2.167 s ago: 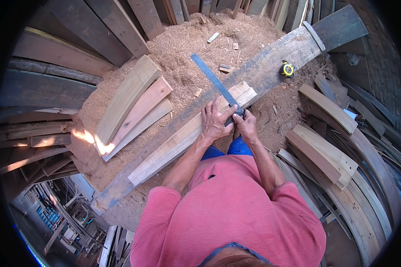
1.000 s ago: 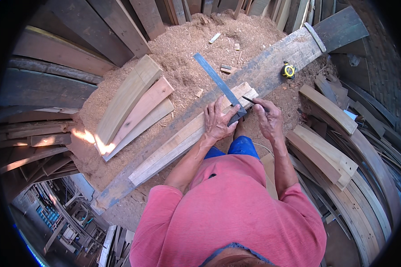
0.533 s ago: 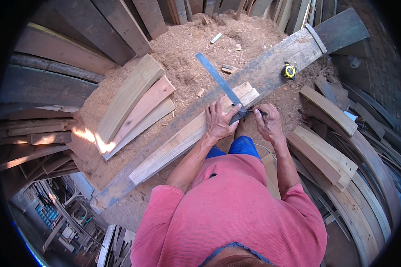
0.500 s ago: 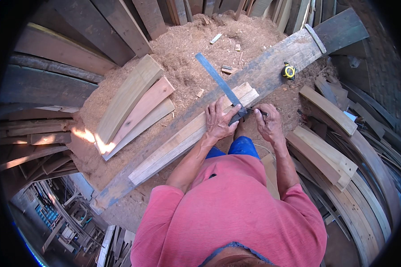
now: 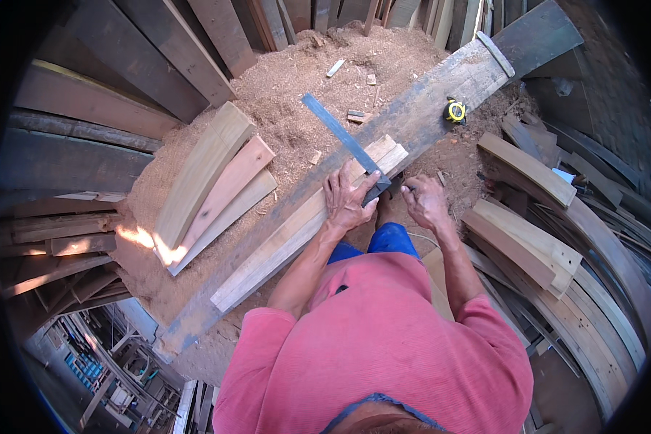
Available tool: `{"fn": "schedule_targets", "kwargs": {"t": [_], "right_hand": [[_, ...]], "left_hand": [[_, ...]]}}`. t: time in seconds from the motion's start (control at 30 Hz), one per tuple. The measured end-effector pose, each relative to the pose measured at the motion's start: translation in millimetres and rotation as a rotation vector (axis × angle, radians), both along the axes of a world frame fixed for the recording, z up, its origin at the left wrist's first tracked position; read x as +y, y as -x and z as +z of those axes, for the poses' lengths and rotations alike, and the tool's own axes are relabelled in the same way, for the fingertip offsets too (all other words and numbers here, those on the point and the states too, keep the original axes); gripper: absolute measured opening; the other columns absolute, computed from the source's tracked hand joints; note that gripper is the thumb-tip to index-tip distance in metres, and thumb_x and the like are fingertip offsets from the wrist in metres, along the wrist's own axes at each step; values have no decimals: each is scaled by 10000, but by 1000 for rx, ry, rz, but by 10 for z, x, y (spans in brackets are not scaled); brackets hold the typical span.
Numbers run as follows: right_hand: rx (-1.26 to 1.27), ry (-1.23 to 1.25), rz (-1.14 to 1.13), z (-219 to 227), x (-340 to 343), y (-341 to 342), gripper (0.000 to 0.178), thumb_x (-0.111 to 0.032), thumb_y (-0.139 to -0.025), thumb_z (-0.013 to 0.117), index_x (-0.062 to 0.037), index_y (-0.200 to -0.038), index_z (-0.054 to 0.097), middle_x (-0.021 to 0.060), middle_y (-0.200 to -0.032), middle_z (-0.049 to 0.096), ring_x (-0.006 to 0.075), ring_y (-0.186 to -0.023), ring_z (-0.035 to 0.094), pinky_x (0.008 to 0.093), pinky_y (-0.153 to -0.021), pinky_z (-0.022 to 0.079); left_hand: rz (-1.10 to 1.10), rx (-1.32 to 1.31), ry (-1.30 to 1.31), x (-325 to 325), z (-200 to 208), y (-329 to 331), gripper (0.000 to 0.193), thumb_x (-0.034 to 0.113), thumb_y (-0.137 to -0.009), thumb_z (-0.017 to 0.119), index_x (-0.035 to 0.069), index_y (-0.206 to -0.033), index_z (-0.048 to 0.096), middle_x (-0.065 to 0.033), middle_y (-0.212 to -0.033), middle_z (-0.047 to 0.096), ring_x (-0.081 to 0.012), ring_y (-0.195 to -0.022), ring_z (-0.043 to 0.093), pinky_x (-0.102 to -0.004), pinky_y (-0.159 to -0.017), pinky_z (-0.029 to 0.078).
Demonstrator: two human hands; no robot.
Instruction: The person measures and marks several wooden planks on a workbench using a tape measure, a try square, and a pencil. They repeatedly position the square, draw lines, and reposition the planks to mark multiple pieces.
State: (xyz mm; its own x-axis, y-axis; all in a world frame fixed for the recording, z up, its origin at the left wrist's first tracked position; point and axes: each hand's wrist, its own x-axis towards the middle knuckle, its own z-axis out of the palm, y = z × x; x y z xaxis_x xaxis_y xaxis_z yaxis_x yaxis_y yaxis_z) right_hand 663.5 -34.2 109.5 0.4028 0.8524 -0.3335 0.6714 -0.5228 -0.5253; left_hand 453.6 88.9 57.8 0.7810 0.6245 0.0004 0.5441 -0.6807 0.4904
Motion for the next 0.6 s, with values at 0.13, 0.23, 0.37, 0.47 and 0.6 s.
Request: {"fn": "schedule_targets", "kwargs": {"t": [0.13,0.23,0.37,0.47,0.6], "right_hand": [[447,-110,-278,-560,19,323,254,-214,-1078,612,-15,-1153,752,223,-1040,780,413,-958,753,517,-875,581],[721,-199,-472,-960,126,623,286,-210,-1099,574,31,-1121,728,201,-994,765,326,-927,733,467,-886,573],[744,-314,-623,-974,51,546,248,-188,-1109,577,28,-1117,698,121,-971,742,218,-876,696,409,-821,562],[839,-506,-714,-794,-99,178,210,-197,-1128,581,-14,-1113,684,55,-909,706,134,-805,664,330,-743,535],[684,-490,-826,-691,-330,-423,204,-219,-1143,588,-38,-1098,669,-17,-840,630,68,-733,575,282,-673,478]], "left_hand": [[-5,-18,-18,-1,-21,2,768,391,-762,919,412,-1499,701,-252,-1644,412,-467,-1405,422,-618,-1182,340],[-13,-3,-12,14,9,-2,808,414,-786,915,373,-1551,659,-255,-1642,423,-468,-1411,435,-614,-1186,348],[28,-5,132,107,90,56,883,427,-814,911,310,-1626,585,-275,-1640,435,-487,-1414,470,-609,-1189,383],[4,79,114,162,110,155,918,384,-826,912,282,-1661,543,-289,-1654,424,-505,-1399,496,-614,-1181,415],[-59,200,2,73,58,256,870,287,-859,887,280,-1659,545,-308,-1672,390,-510,-1414,478,-614,-1181,401]]}}
